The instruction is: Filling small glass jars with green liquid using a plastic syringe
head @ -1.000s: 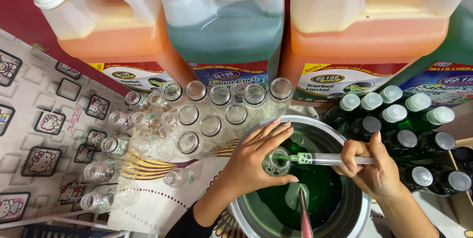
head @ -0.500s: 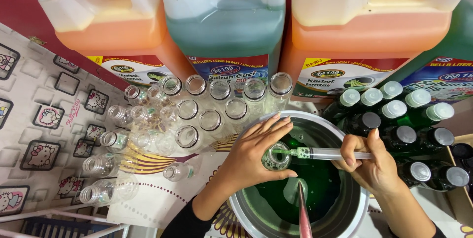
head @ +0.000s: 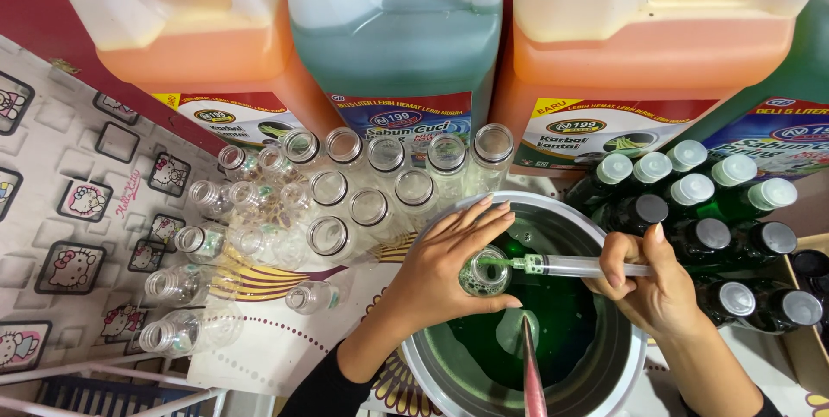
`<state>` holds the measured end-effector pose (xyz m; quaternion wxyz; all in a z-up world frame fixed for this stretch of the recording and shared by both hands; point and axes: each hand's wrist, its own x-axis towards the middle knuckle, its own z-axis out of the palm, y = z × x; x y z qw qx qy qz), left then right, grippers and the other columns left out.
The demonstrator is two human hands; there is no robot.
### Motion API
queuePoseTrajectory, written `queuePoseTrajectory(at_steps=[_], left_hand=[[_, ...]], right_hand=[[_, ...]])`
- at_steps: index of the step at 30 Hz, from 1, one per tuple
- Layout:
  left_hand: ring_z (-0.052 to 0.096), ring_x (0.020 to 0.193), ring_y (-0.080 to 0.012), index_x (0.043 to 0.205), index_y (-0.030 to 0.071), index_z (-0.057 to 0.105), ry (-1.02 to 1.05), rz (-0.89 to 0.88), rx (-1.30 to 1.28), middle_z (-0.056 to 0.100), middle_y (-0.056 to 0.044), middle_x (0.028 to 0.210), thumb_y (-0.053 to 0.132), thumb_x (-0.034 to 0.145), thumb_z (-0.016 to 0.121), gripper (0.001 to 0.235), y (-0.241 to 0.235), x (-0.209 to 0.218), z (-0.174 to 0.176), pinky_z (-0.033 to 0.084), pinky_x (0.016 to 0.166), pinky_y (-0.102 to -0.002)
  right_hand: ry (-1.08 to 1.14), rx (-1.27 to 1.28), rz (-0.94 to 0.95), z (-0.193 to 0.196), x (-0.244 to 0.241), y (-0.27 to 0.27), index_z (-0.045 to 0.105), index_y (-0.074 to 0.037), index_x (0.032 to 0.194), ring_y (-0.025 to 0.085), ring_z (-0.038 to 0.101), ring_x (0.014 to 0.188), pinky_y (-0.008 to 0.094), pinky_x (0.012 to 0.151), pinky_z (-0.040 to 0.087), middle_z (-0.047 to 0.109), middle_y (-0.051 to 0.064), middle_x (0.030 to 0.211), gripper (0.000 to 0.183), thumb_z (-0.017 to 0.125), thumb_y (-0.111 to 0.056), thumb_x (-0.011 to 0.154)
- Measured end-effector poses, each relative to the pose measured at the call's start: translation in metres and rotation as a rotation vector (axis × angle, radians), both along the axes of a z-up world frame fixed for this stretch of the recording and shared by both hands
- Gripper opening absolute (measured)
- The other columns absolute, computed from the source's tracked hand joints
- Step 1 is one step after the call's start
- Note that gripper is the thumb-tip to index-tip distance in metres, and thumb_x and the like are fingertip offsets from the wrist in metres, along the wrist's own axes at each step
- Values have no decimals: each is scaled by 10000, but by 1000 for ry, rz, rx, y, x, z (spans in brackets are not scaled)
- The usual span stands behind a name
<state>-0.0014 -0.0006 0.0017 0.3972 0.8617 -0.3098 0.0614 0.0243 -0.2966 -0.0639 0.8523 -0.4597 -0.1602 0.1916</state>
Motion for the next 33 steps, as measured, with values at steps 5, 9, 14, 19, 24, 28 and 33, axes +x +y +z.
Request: queuePoseTrajectory(at_steps=[5,9,14,19,24,28,33], left_hand=[[387,1565,-301,1551,100,436,3,-6,-2,501,-98,1603,523,906,713,820,0,0,0,329,1270,-496],[391,1562,-297,1546,94,443,1,-3,-1,502,-99,1601,520,904,716,817,0,0,1,331,1266,-488],[383,1568,-297,1552,101,433,8,-4,-3,502,-96,1603,524,906,711,821,0,-1,-1,326,1267,-495],[399,1563,-296,1547,98,444,-5,1,-19,508,-87,1600,527,908,710,815,0,-1,-1,331,1266,-494],[412,1560,-307,1539,99,458,-20,1,-27,509,-88,1598,547,922,681,795,1,-1,-3,350,1261,-505],[419,1555,-311,1532,91,465,-18,-1,-35,518,-96,1589,532,915,699,794,0,0,-1,361,1252,-494],[392,1567,-309,1544,98,452,-1,-3,-15,498,-90,1605,555,920,670,804,0,0,-2,346,1260,-511]], right_hand=[[23,5,14,-3,0,-2,620,-52,732,152,220,454,297,491,242,253,-1,507,699,353,-573,1114],[51,10,3,-5,1,-2,631,-38,744,132,212,454,291,484,231,270,7,495,685,367,-545,1120],[34,18,20,-7,1,-2,624,-45,736,139,209,454,305,510,264,250,-14,506,707,402,-616,1090],[-8,54,6,-1,-1,-5,561,-48,606,251,392,452,369,529,310,339,46,456,853,326,-736,1052],[-63,103,137,9,0,0,678,-32,688,161,283,316,307,359,250,387,71,368,885,200,-660,1089],[-140,24,116,5,-1,1,642,-54,733,151,312,316,288,360,276,406,64,388,783,258,-629,1102],[-89,-16,69,-4,1,-4,600,-90,666,141,253,326,281,360,240,354,41,376,771,296,-672,1071]])
